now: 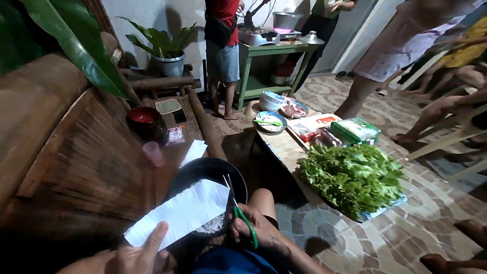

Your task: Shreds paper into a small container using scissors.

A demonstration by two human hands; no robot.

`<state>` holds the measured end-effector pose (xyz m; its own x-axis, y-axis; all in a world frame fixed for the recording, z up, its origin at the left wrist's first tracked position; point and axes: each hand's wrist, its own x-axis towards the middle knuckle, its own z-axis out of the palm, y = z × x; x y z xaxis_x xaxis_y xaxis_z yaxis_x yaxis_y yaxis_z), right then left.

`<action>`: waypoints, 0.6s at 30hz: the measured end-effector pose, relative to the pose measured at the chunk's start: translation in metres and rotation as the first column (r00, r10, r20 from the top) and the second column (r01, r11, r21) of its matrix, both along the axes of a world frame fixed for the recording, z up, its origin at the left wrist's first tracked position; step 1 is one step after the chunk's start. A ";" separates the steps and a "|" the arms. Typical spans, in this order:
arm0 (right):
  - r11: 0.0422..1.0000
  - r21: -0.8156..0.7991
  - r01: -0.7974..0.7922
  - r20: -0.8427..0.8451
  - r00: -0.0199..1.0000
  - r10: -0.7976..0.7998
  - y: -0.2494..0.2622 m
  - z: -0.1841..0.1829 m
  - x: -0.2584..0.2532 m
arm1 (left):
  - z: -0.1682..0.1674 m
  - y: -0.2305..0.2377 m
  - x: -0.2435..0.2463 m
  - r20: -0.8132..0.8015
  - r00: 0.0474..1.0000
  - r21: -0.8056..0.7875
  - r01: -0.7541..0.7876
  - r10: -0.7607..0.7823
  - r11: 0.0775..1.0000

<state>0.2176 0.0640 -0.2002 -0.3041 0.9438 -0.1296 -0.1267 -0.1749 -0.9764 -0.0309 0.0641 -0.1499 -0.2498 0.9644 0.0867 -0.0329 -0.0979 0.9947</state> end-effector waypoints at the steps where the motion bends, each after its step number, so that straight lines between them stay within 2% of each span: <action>1: 1.000 -0.010 -0.005 0.007 1.000 0.005 -0.001 0.000 0.000 | 0.000 0.000 0.001 0.006 1.000 -0.003 -0.019 0.019 1.000; 7: 1.000 0.002 0.029 0.010 1.000 -0.029 -0.007 -0.007 0.004 | -0.008 0.007 0.019 0.029 0.998 0.032 -0.052 0.051 0.998; 10: 0.999 0.008 0.034 0.021 0.999 -0.034 -0.008 -0.006 0.004 | -0.017 0.013 0.029 -0.021 0.998 0.071 -0.053 0.054 0.996; 14: 0.999 0.008 0.032 0.027 0.999 -0.032 -0.009 -0.003 0.005 | -0.019 0.017 0.023 -0.101 0.991 0.078 -0.077 0.084 0.994; 18: 1.000 0.001 0.024 0.052 0.998 -0.024 -0.008 -0.004 0.003 | -0.015 0.017 0.013 -0.084 0.988 0.043 -0.127 0.130 0.991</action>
<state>0.2203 0.0558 -0.2043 -0.2744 0.9508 -0.1440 -0.0797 -0.1718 -0.9819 -0.0175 0.0809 -0.1652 -0.3616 0.9204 0.1487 0.0685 -0.1329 0.9888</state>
